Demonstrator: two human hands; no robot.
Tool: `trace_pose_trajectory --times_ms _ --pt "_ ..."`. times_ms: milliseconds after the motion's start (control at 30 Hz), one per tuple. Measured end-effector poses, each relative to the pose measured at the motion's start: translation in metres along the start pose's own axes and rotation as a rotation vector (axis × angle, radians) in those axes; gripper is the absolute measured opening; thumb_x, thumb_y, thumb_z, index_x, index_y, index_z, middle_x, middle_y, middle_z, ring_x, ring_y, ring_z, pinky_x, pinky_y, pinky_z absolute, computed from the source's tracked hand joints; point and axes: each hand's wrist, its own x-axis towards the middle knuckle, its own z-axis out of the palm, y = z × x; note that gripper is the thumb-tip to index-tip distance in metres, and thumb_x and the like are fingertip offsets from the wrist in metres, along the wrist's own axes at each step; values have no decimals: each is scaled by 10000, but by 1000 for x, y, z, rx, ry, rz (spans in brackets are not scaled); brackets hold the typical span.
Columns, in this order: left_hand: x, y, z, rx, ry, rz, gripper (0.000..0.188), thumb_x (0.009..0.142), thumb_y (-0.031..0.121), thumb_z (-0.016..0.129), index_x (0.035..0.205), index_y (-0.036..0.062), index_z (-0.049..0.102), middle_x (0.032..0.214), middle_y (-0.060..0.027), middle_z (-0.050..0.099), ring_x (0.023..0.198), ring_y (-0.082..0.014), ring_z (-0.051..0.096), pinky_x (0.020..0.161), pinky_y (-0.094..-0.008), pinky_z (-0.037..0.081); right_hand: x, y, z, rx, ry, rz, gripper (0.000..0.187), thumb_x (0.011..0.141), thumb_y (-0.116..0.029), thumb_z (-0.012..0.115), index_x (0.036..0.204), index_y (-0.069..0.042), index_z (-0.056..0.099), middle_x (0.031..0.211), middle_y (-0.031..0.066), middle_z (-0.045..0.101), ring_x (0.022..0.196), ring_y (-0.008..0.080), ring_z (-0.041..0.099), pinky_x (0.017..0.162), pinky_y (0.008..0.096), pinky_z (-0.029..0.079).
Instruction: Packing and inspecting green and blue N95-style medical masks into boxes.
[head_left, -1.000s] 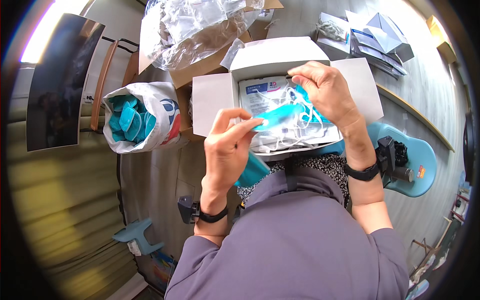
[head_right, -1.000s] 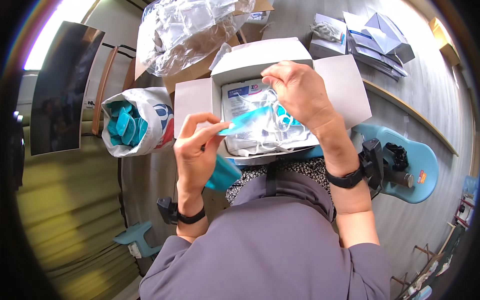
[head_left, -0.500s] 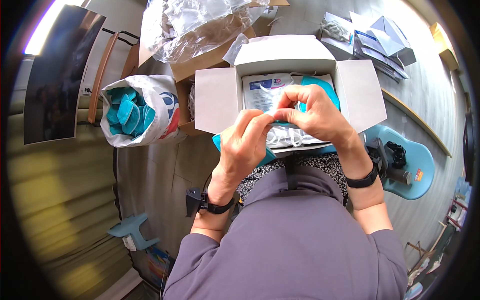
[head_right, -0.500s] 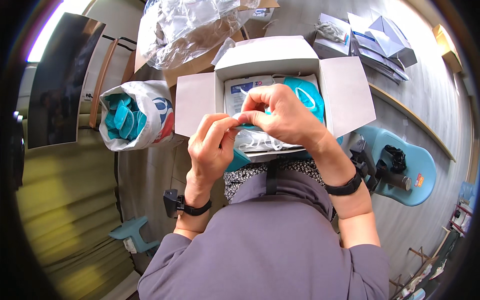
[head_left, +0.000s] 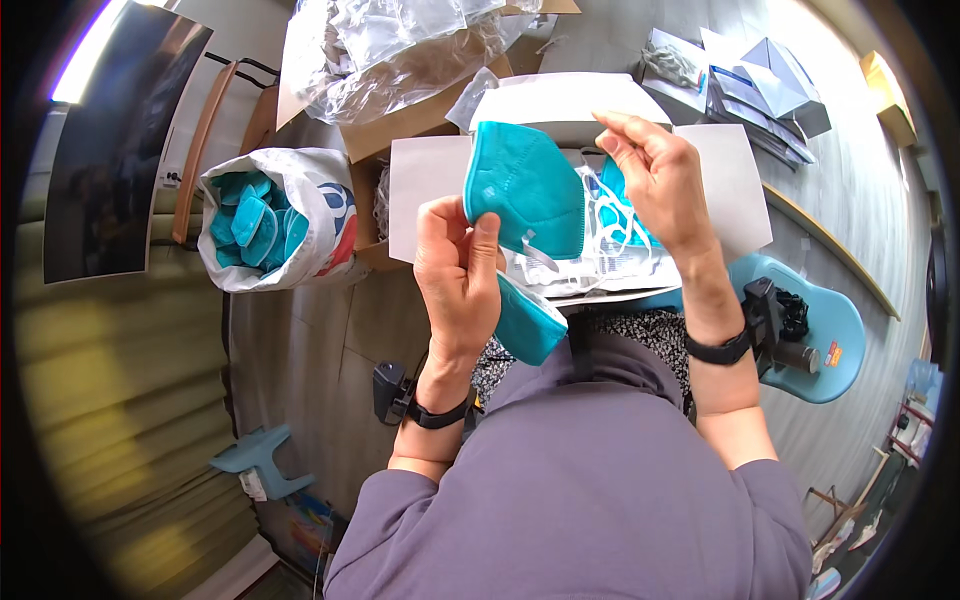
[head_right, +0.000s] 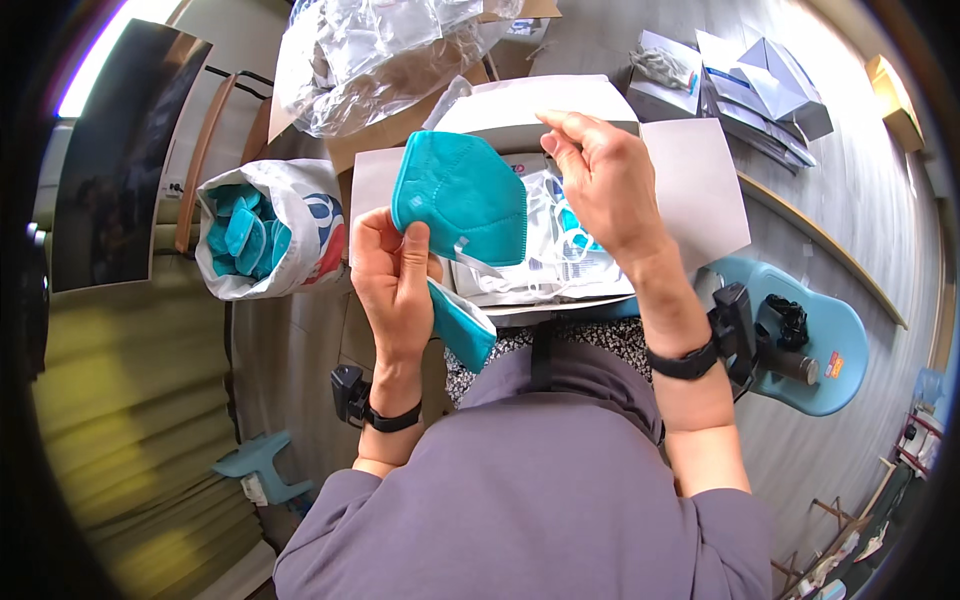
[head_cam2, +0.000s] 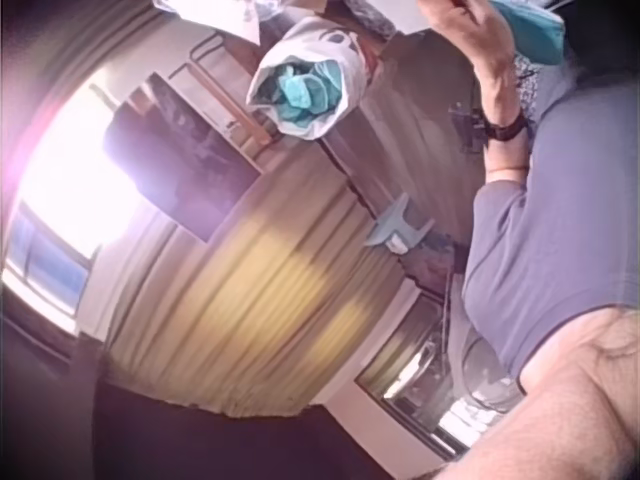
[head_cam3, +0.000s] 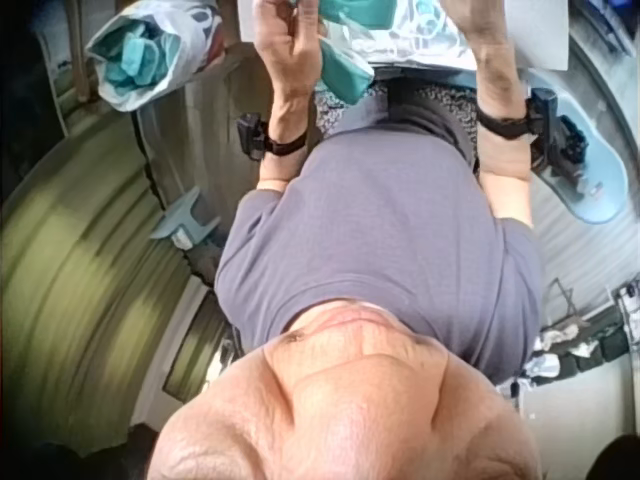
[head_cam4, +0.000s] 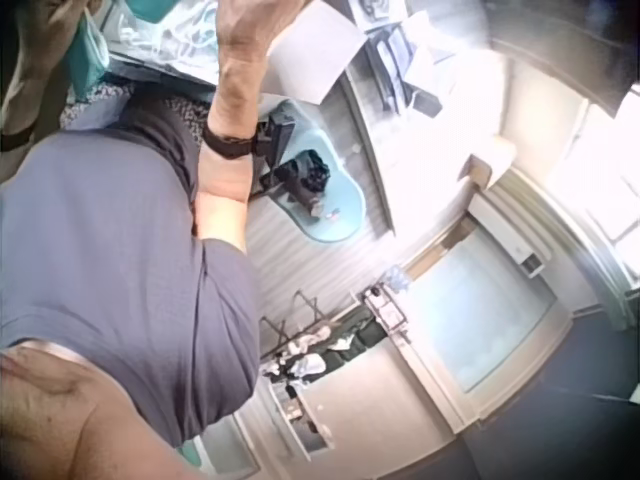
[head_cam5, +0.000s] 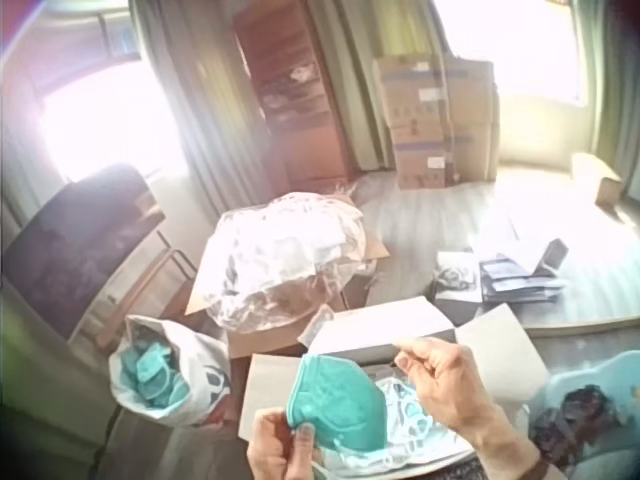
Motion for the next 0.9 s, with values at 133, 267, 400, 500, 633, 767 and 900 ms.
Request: trace_pose_trajectory --times_ms 133,267,400,500,633,767,900 --pt "3 -4 7 -37 102 7 149 1003 85 580 1078 13 474 831 -4 570 625 -18 482 534 -172 393 -21 -33 4 256 8 28 103 897 -96 724 862 -15 670 793 29 696 678 72 609 599 236 473" --pt "2 -12 18 -42 144 33 158 1003 94 582 1081 14 470 875 -15 571 637 -17 499 533 -176 399 -40 -47 23 24 -194 -138 209 748 -69 822 862 -55 647 832 82 646 636 237 633 549 322 477" --pt "-3 -11 20 -39 99 9 196 993 105 609 1096 16 468 890 -8 566 638 -17 508 530 -179 401 -40 -30 31 118 -195 -143 172 770 3 763 872 -62 640 840 100 638 721 296 646 597 358 510" --pt "-2 -14 13 -5 -37 -132 155 992 133 622 1050 21 532 768 15 568 617 -15 501 523 -182 384 -39 -31 34 116 -145 -295 188 744 49 733 872 -47 635 815 114 638 731 309 647 610 359 515" --pt "-5 -16 13 35 -55 -102 126 992 139 627 1010 15 617 666 28 565 580 -42 497 515 -217 390 -39 -30 33 114 -159 -305 188 726 92 696 850 -37 640 798 127 632 738 315 646 619 352 513" --pt "-21 2 9 81 24 75 112 999 131 606 1014 21 622 745 -2 617 590 -55 527 508 -214 403 -19 3 10 240 42 59 143 886 87 586 860 -35 658 772 19 639 681 65 565 626 223 481" --pt "-15 25 -8 -89 92 -118 258 1043 256 526 1070 9 597 690 -33 606 453 -51 454 419 -211 347 -1 11 -32 185 10 153 122 975 -56 599 1027 -42 709 892 46 710 603 27 542 544 161 455"
